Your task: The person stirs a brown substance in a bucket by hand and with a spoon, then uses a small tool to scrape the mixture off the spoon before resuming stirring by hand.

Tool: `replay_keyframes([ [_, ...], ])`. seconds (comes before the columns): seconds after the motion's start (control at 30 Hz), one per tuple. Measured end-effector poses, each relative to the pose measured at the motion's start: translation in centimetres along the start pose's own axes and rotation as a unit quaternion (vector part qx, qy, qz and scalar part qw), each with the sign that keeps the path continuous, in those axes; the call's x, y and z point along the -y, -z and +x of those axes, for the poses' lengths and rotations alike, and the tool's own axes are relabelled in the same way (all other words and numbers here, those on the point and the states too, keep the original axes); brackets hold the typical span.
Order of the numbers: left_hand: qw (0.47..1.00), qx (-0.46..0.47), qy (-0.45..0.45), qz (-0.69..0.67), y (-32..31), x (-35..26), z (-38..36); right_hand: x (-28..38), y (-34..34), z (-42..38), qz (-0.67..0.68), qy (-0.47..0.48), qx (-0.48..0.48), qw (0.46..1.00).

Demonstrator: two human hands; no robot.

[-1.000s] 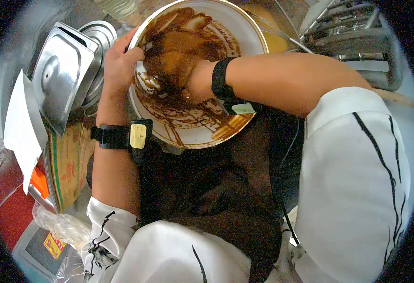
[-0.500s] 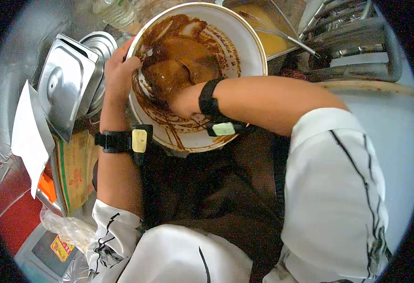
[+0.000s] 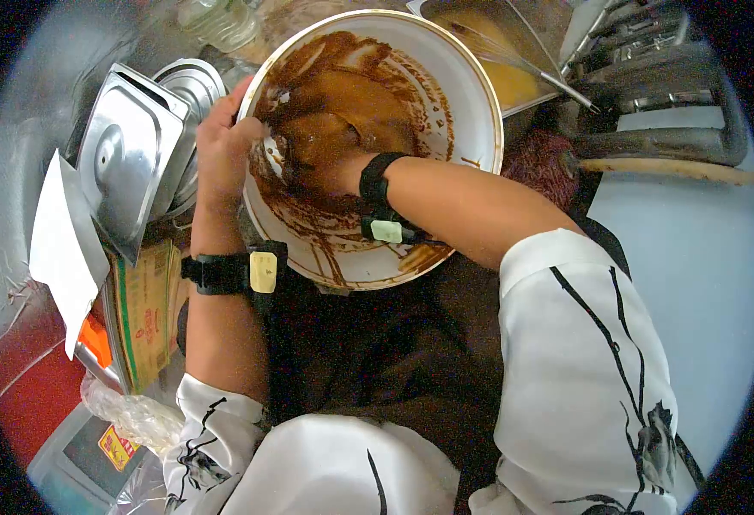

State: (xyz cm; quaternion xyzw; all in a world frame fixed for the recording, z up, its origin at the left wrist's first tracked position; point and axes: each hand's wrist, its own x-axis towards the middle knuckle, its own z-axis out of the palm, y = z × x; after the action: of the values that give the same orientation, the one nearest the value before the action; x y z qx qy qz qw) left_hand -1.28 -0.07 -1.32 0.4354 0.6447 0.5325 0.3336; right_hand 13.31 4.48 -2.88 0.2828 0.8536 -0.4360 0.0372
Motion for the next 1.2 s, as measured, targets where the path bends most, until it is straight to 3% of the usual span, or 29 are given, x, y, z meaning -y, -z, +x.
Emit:
replay_keyframes([
  [0.13, 0.999, 0.006, 0.015, -0.038, 0.2, -0.8, -0.4, -1.0, 0.8, 0.9, -0.057, 0.011, 0.041, 0.997],
  [0.2, 1.0, 0.007, 0.006, -0.016, 0.2, -0.7, -0.6, -0.5, 1.0, 1.0, 0.047, -0.095, 0.049, 0.993],
  [0.23, 1.0, 0.016, -0.011, -0.006, 0.3, -0.6, -0.6, -0.1, 1.2, 0.9, 0.046, -0.091, 0.049, 0.994],
  [0.3, 1.0, 0.016, -0.015, 0.014, 0.5, -0.7, -0.8, 0.9, 1.5, 0.0, -0.091, 0.025, -0.037, 0.995],
  [0.33, 0.999, 0.015, -0.019, 0.032, 0.5, -0.9, -0.8, 0.5, 1.7, 0.1, -0.096, 0.024, -0.039, 0.994],
  [0.43, 0.998, 0.021, -0.032, 0.054, 0.6, -1.1, -1.3, -0.2, 2.5, 2.1, -0.299, -0.053, 0.086, 0.949],
  [0.57, 0.997, 0.043, -0.06, 0.031, 1.1, -0.3, -1.9, -4.4, 0.2, 5.2, -0.392, -0.015, 0.039, 0.919],
  [0.63, 0.996, 0.035, -0.064, 0.045, 1.3, -0.7, -2.5, -4.7, -0.7, 5.7, -0.42, -0.148, -0.027, 0.895],
  [0.67, 0.996, 0.029, -0.065, 0.057, 1.5, -0.8, -2.9, -5.1, -0.5, 6.3, -0.42, -0.146, -0.026, 0.895],
  [0.73, 0.998, 0.03, -0.05, 0.04, 1.7, -1.0, -3.4, -5.2, 0.9, 7.0, -0.497, -0.161, 0.161, 0.837],
  [0.8, 0.999, 0.033, -0.036, 0.023, 1.9, -1.2, -4.0, -5.2, 0.6, 7.1, -0.486, -0.156, 0.143, 0.848],
  [0.87, 0.996, 0.03, -0.052, 0.07, 1.9, -1.5, -4.3, -5.4, 0.5, 6.9, -0.562, -0.128, 0.15, 0.803],
  [0.93, 0.997, 0.022, -0.049, 0.064, 2.0, -1.1, -4.7, -3.8, 1.3, 6.4, -0.546, -0.128, 0.153, 0.814],
  [1.0, 0.997, 0.015, -0.047, 0.058, 2.2, -0.8, -5.1, -3.5, 1.8, 6.3, -0.556, -0.152, 0.205, 0.791],
  [1.13, 1.0, -0.015, 0.006, 0.025, 2.6, -0.1, -5.8, -5.2, 1.0, 5.2, -0.565, -0.165, 0.196, 0.784],
  [1.2, 0.999, -0.017, 0.009, 0.026, 3.0, 0.1, -5.8, -6.9, 0.3, 5.8, -0.468, -0.237, 0.085, 0.847],
])
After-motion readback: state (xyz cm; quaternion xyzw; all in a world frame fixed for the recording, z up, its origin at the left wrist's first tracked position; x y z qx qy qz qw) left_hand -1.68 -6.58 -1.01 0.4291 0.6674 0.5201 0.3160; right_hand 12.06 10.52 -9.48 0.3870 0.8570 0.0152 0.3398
